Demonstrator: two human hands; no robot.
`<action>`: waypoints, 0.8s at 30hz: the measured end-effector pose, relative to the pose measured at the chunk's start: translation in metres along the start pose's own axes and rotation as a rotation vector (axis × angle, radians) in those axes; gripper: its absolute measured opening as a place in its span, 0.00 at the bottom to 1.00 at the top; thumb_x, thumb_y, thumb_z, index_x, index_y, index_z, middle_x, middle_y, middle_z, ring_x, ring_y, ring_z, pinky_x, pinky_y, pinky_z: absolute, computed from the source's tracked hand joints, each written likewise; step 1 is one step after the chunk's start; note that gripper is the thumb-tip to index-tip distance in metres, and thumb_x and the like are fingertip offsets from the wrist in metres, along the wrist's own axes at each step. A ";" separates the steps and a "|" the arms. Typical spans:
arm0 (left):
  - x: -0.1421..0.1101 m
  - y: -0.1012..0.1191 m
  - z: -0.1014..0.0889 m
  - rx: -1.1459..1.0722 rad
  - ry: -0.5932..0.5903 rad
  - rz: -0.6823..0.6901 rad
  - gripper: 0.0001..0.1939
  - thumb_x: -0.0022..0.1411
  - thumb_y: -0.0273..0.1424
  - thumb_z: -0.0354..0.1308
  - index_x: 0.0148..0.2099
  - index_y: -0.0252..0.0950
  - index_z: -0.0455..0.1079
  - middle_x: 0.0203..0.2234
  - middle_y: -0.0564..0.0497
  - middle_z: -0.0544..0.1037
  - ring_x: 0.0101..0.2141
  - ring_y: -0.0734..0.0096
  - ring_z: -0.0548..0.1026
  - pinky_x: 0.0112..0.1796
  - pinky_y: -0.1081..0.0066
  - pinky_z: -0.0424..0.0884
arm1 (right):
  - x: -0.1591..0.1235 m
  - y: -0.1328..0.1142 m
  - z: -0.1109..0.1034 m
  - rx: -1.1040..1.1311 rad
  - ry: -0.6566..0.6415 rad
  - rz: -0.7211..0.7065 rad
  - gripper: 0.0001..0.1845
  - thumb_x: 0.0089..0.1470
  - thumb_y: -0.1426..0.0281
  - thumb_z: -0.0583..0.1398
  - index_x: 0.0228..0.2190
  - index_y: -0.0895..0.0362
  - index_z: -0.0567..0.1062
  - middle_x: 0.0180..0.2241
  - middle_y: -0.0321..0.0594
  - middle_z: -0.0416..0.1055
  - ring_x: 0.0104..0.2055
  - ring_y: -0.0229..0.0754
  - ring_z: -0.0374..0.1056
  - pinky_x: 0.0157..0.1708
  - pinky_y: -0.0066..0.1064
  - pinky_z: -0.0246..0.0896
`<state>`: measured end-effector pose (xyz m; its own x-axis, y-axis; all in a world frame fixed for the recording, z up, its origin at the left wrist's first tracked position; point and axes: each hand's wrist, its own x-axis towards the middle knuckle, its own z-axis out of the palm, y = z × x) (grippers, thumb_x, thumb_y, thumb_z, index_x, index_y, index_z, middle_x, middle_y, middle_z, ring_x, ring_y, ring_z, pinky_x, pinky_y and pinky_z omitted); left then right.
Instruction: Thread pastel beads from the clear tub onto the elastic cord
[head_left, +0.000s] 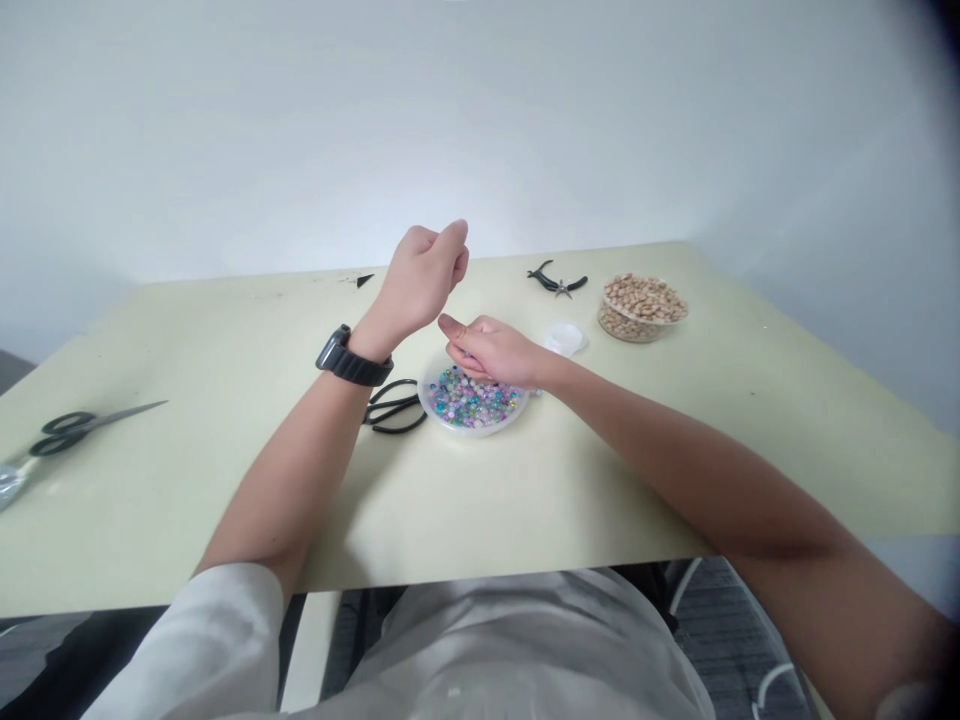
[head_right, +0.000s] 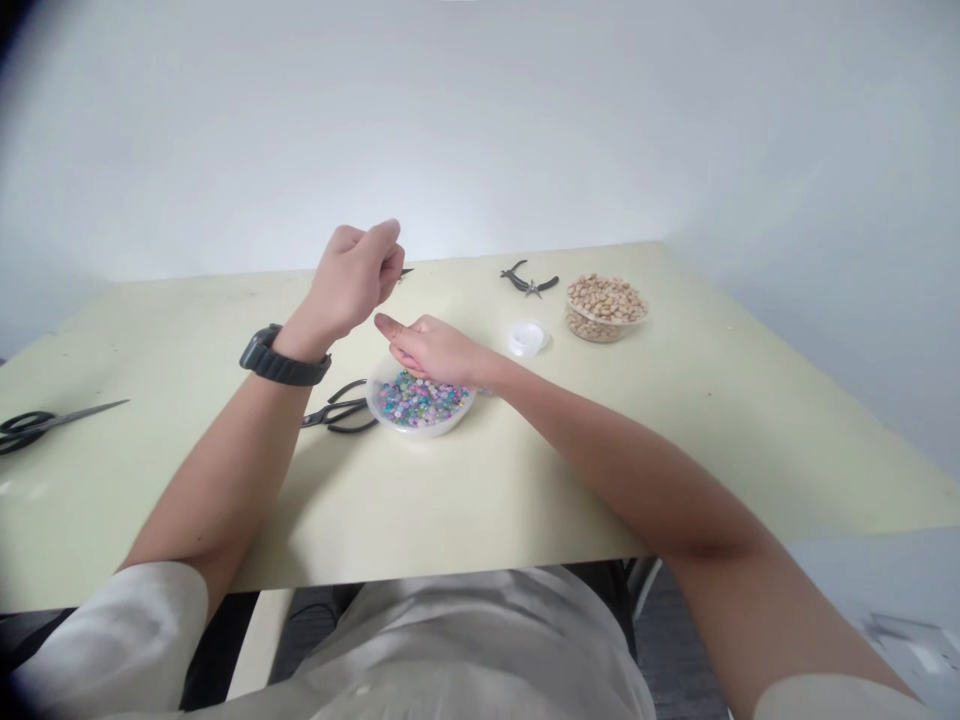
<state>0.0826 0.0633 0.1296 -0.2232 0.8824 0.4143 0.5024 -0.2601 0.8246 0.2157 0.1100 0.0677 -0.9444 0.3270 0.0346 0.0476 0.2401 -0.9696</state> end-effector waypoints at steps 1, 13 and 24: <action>0.000 0.000 0.000 0.004 0.004 -0.004 0.29 0.72 0.29 0.46 0.16 0.39 0.48 0.12 0.54 0.48 0.19 0.77 0.47 0.25 0.63 0.45 | 0.000 0.000 0.000 0.012 0.001 -0.007 0.40 0.66 0.40 0.48 0.14 0.56 0.55 0.11 0.30 0.48 0.15 0.28 0.42 0.19 0.28 0.39; 0.000 -0.003 0.000 0.025 -0.004 0.011 0.29 0.73 0.31 0.45 0.17 0.40 0.48 0.13 0.54 0.49 0.20 0.75 0.48 0.24 0.65 0.46 | 0.002 0.002 0.000 0.088 0.004 -0.015 0.38 0.69 0.47 0.50 0.15 0.57 0.58 0.11 0.31 0.51 0.15 0.28 0.45 0.19 0.26 0.43; -0.001 -0.001 -0.001 0.054 -0.035 -0.021 0.28 0.75 0.32 0.45 0.19 0.39 0.49 0.15 0.54 0.50 0.22 0.77 0.50 0.27 0.68 0.50 | 0.000 0.001 0.000 -0.047 0.027 -0.022 0.36 0.71 0.54 0.50 0.14 0.59 0.61 0.12 0.32 0.54 0.15 0.27 0.48 0.21 0.25 0.48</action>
<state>0.0812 0.0624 0.1287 -0.2056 0.9007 0.3826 0.5423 -0.2205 0.8107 0.2152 0.1100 0.0667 -0.9363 0.3454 0.0631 0.0424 0.2897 -0.9562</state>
